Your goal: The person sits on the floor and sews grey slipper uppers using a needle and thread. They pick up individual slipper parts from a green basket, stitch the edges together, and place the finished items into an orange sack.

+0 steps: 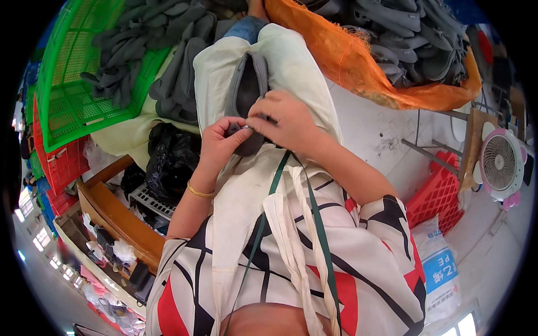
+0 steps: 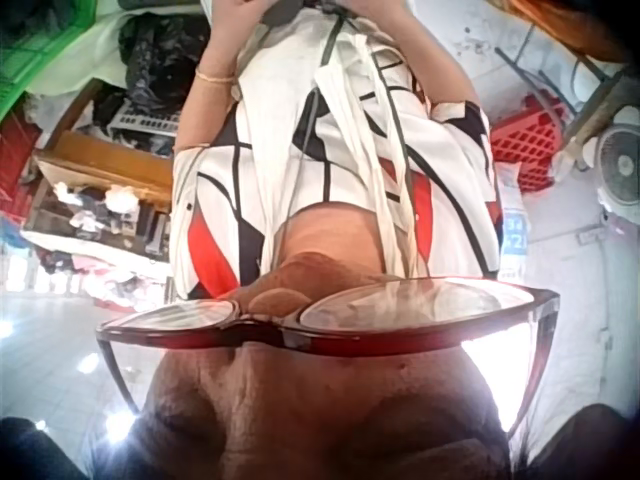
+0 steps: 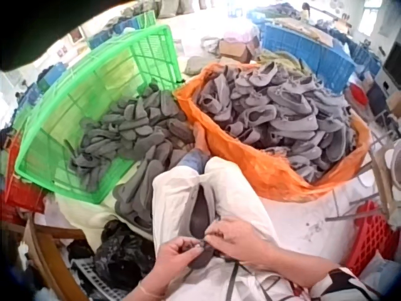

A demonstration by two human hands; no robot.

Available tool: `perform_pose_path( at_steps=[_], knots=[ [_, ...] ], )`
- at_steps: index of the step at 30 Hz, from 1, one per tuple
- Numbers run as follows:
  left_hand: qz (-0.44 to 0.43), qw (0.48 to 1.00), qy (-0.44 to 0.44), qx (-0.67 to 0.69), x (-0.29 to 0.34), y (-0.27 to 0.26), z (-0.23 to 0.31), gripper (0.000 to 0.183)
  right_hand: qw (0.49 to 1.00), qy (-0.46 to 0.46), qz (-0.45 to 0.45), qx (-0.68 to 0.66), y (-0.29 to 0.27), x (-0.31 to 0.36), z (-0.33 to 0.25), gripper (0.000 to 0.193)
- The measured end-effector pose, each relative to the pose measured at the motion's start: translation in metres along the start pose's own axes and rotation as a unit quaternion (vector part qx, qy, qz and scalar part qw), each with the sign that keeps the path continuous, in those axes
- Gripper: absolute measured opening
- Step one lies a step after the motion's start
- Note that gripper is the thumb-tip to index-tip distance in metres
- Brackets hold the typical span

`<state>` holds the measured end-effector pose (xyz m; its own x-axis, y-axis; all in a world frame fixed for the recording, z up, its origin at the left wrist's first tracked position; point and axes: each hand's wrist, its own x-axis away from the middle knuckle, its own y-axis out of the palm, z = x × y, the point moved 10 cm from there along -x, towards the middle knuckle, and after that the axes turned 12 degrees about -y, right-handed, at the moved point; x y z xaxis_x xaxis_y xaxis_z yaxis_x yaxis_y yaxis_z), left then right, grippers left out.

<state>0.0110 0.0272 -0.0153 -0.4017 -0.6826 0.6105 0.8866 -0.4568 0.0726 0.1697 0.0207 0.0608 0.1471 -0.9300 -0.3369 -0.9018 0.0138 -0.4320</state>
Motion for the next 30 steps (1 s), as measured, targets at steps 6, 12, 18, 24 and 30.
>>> perform_pose_path(
  at_steps=[6, 12, 18, 24, 30],
  knots=[
    [0.022, 0.997, 0.014, -0.07, 0.01, 0.003, 0.007, 0.013, 0.979, -0.168, -0.037, 0.112, 0.025, 0.001, -0.034, 0.01],
    [0.02, 0.988, 0.064, -0.143, 0.013, 0.006, 0.001, 0.017, 0.985, -0.109, 0.082, -0.107, -0.007, -0.012, -0.057, 0.012],
    [0.052, 0.919, 0.164, -0.353, 0.039, 0.015, 0.033, 0.019, 0.81, 0.278, 0.121, -0.502, -0.03, 0.044, 0.017, 0.019],
    [0.101, 0.862, 0.292, -0.402, 0.057, 0.02, 0.049, 0.018, 0.746, 0.125, 0.384, -0.53, -0.188, 0.08, 0.046, 0.011],
    [0.084, 0.866, 0.288, -0.4, 0.042, 0.029, 0.048, 0.019, 0.701, 0.021, 0.573, -0.423, -0.288, 0.146, 0.074, 0.012]
  ],
)
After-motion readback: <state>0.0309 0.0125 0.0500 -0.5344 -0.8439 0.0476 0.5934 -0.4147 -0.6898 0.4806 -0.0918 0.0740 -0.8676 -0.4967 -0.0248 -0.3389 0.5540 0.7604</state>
